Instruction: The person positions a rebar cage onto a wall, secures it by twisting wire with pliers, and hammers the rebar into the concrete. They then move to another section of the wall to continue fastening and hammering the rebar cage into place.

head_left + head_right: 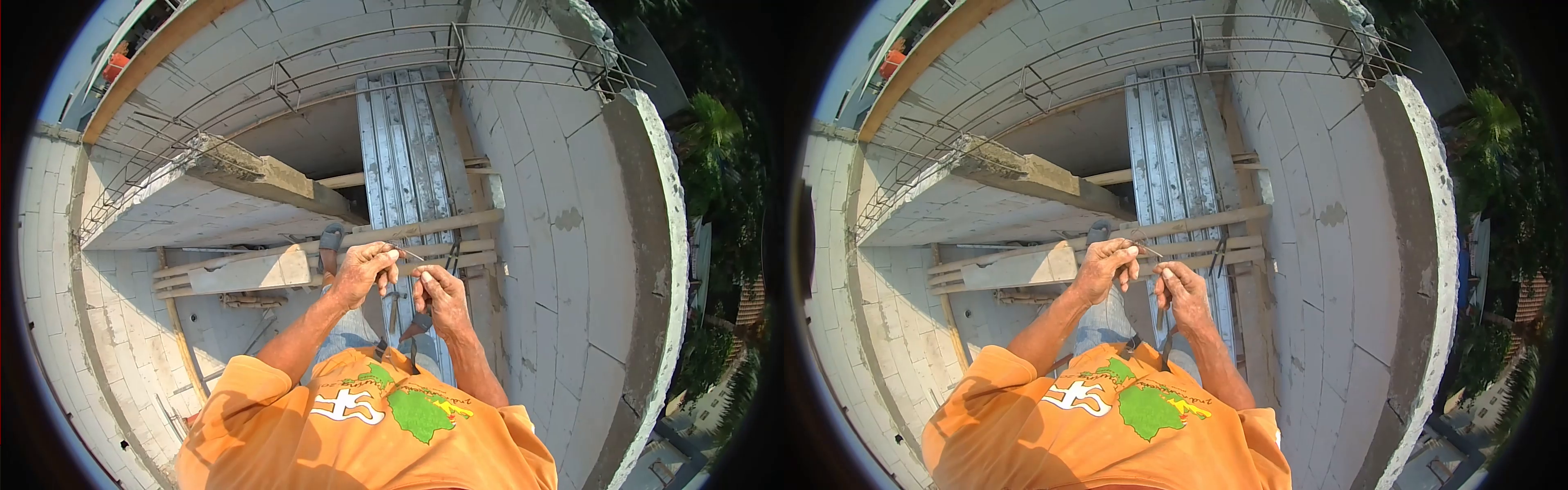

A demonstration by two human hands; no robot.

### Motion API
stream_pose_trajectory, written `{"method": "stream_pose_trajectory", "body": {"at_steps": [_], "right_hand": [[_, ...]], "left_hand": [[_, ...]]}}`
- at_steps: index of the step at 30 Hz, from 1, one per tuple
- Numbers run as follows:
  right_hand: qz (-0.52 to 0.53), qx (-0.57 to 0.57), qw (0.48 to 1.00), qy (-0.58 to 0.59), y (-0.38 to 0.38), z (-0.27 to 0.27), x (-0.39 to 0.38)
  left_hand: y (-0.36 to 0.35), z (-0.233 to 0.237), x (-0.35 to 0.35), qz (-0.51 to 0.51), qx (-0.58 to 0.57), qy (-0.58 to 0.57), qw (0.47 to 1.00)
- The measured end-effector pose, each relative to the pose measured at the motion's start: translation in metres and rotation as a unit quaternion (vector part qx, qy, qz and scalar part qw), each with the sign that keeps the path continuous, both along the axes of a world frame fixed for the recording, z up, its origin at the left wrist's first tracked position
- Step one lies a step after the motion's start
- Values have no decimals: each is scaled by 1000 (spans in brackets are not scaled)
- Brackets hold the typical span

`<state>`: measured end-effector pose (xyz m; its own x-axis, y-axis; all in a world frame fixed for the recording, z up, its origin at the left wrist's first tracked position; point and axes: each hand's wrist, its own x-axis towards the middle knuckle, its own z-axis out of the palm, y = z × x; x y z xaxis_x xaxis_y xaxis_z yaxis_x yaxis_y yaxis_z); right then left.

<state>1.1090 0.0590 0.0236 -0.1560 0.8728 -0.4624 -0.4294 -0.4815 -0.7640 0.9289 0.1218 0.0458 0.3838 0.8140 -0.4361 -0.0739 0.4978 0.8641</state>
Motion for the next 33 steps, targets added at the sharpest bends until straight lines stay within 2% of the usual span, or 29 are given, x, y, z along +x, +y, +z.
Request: {"method": "stream_pose_trajectory", "body": {"at_steps": [1,3,4,6,7,8,10,13,16,18,19,21,26,28,33], "right_hand": [[-1,1,1000,3,-1,-2,0],[16,66,985,-157,-4,-5,1],[16,64,986,-154,-4,-6,3],[-113,155,923,-333,-2,-4,6],[-127,194,893,-385,1,4,9],[-128,193,894,-385,3,4,9],[-49,304,804,-509,7,5,8],[-39,321,788,-525,6,-1,-5],[-47,334,773,-537,5,-7,-11],[-62,316,772,-548,2,-6,-13],[-79,314,785,-529,1,-4,-14],[-76,324,783,-526,-1,-6,-17],[-26,357,781,-512,-2,0,-12],[41,295,871,-390,0,2,-6],[61,288,873,-389,-3,-5,-17]], "left_hand": [[1,-1,0,0,-6,18,1000],[2,2,4,1,-11,56,998],[2,0,4,1,-13,58,998],[3,-3,1,-22,2,70,997],[3,-4,1,-23,2,71,997],[2,-4,2,-40,17,91,995],[-1,-4,7,-63,31,108,992],[-5,4,9,-66,69,127,987],[-8,7,2,-88,26,118,989],[-15,7,-3,15,-49,-51,997],[-16,5,-5,20,-45,-51,997],[-20,-4,-11,33,-105,-135,985],[-28,-12,-13,9,-56,-75,996],[-27,-10,-19,3,-51,-47,998],[-33,-12,-17,33,-71,-39,996]]}}
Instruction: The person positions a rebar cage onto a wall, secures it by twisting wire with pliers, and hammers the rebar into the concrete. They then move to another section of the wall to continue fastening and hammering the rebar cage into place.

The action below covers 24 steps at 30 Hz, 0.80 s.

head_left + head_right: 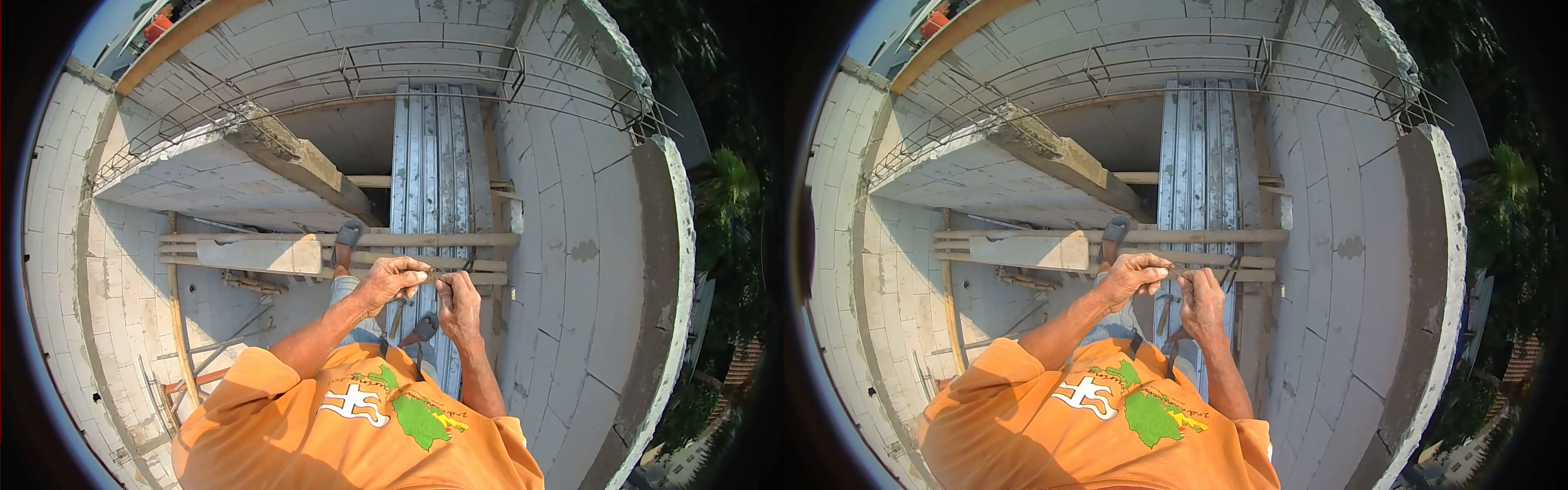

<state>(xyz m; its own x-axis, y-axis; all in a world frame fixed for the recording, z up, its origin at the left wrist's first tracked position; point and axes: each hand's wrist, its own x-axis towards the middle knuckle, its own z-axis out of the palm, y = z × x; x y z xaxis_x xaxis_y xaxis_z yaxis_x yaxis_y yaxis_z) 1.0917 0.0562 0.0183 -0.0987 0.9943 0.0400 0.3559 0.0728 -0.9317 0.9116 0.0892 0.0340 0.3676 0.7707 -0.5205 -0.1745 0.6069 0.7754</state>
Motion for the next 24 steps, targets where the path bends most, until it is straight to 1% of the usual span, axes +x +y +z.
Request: {"method": "stream_pose_trajectory", "body": {"at_steps": [2,5,6,7,8,9,10,11,12,13,14,15,18,21,24], "right_hand": [[-49,150,983,-91,-5,-6,-10],[-72,136,986,-68,-7,-12,-16],[-91,144,984,-48,-7,-18,-18],[-81,151,985,-37,-7,-19,-16],[-74,1,995,64,-9,-20,-9],[-53,-153,974,157,-10,-21,-5],[-46,-173,955,238,-10,-20,-3],[-40,-196,927,317,-10,-17,-5],[-14,-196,926,322,-11,-14,-11],[-35,-210,911,353,-11,-12,-15],[-61,-222,896,381,-10,-11,-16],[-48,-220,897,380,-9,-12,-19],[-95,-174,920,338,-8,-14,-26],[-72,-162,930,320,-4,-12,-26],[-44,-152,935,318,-3,-8,-28]], "left_hand": [[-2,2,2,13,-1,6,1000],[-2,1,7,37,-30,10,999],[-1,1,7,20,-39,6,999],[2,1,3,11,-43,8,999],[3,-4,1,6,-39,11,999],[4,-9,-2,-9,-35,-8,999],[3,-8,-3,-16,-34,5,999],[2,-11,-4,-23,-3,20,1000],[-1,-7,1,-7,12,23,1000],[-1,-13,-1,-32,10,13,999],[-3,-18,-2,-27,5,13,1000],[-2,-18,-3,-25,0,10,1000],[-3,-17,-5,7,22,-11,1000],[-5,-20,-5,29,19,-36,999],[-3,-21,-6,47,20,-36,998]]}}
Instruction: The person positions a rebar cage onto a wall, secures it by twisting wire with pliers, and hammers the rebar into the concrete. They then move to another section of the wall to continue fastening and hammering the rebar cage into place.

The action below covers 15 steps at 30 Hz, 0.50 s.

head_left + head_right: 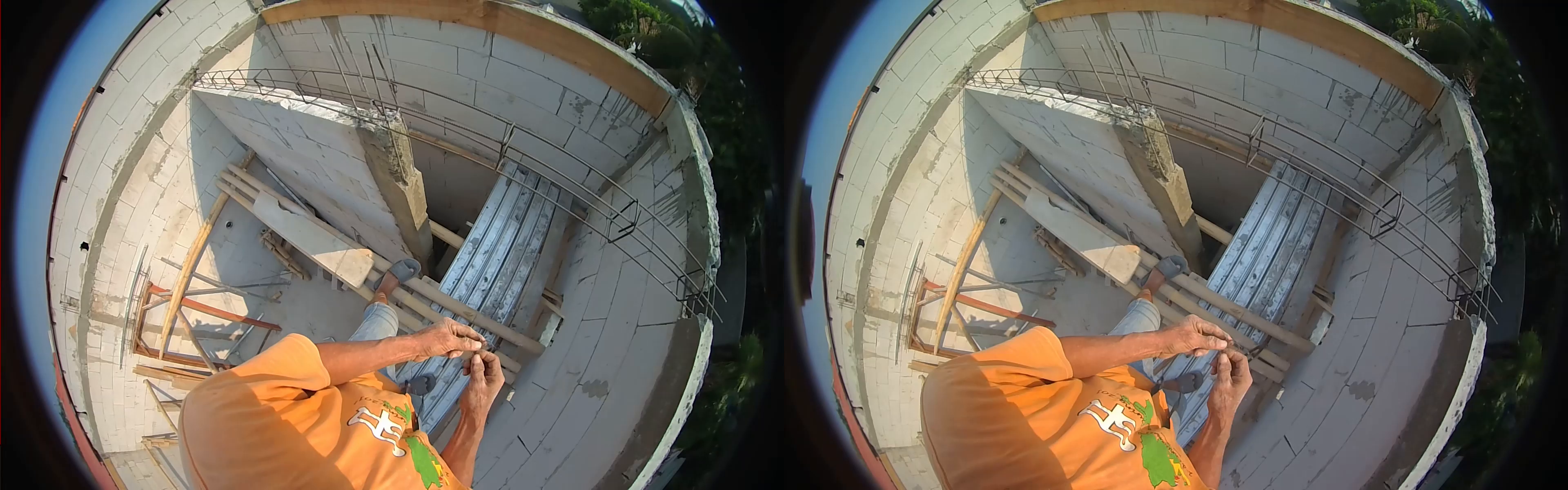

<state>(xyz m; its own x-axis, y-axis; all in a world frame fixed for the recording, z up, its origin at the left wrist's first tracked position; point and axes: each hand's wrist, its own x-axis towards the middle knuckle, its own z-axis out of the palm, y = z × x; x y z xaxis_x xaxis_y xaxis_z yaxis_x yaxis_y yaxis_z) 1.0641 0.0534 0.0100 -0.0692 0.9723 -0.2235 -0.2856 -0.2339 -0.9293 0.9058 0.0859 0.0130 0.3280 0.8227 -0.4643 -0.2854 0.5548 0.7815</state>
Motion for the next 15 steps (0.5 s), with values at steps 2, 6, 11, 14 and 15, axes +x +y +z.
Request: {"method": "stream_pose_trajectory", "body": {"at_steps": [2,6,11,14,15], "right_hand": [[13,-6,1000,16,2,3,0],[45,-63,997,1,6,1,2],[107,-109,985,79,12,-11,0],[104,-149,977,115,13,-10,-12],[89,-176,970,141,13,-10,-16]], "left_hand": [[-2,-3,-1,16,1,-8,1000],[-5,2,-8,7,2,-3,1000],[-9,-2,-23,-3,-28,-27,999],[-16,-13,-27,9,-18,-24,999],[-17,-11,-29,14,-10,-30,999]]}}
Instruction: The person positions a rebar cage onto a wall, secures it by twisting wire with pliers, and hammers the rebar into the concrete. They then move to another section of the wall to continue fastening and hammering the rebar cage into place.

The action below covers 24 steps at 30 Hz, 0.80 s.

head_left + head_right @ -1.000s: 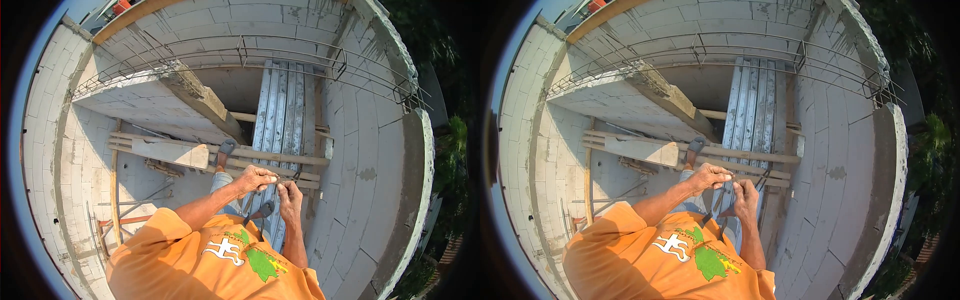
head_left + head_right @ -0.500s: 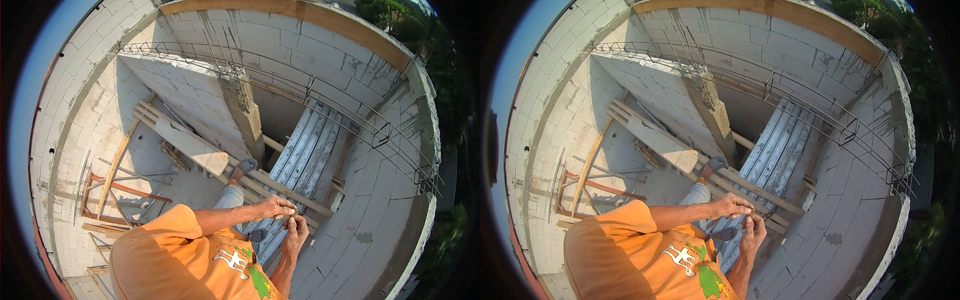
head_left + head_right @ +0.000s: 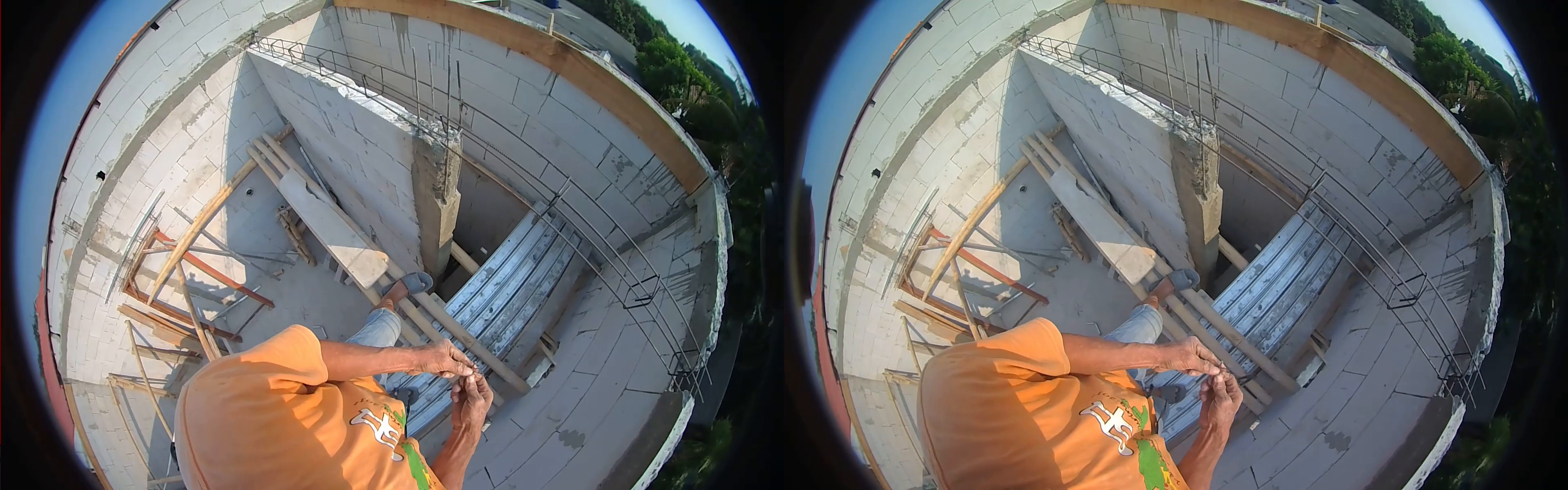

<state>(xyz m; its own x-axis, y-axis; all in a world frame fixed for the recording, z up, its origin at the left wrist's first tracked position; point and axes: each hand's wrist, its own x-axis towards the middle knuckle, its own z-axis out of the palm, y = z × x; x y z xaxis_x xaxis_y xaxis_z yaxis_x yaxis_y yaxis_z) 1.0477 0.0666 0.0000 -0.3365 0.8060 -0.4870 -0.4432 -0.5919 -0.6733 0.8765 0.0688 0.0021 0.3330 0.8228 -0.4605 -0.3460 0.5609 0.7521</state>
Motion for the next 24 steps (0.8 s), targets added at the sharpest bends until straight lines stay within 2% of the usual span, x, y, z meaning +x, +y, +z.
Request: {"method": "stream_pose_trajectory", "body": {"at_steps": [6,7,8,9,10,11,12,14,16,21,23,24], "right_hand": [[-24,2,998,-66,-10,-2,-8],[-50,75,980,-178,-10,3,-11],[-76,150,944,-285,-10,4,-14],[-84,272,894,-345,-7,-5,-11],[-77,277,896,-339,0,7,-17],[-53,374,833,-404,6,22,-22],[-32,466,755,-460,11,34,-28],[3,484,745,-459,16,37,-36],[104,463,757,-450,22,37,-41],[156,466,729,-477,24,27,-45],[161,551,637,-515,23,28,-47],[160,553,636,-515,23,28,-47]], "left_hand": [[4,7,-13,90,25,34,995],[4,13,-16,73,34,71,994],[5,18,-20,56,44,107,992],[4,16,-19,54,77,158,983],[3,3,-14,64,78,162,982],[1,-17,-11,68,154,215,962],[2,-14,-16,71,228,268,933],[-1,-7,-19,62,234,322,915],[-1,-1,-20,-44,220,464,857],[-8,-8,-23,6,250,474,844],[-8,-8,-25,-23,233,484,843],[-8,-7,-26,-22,235,484,843]]}}
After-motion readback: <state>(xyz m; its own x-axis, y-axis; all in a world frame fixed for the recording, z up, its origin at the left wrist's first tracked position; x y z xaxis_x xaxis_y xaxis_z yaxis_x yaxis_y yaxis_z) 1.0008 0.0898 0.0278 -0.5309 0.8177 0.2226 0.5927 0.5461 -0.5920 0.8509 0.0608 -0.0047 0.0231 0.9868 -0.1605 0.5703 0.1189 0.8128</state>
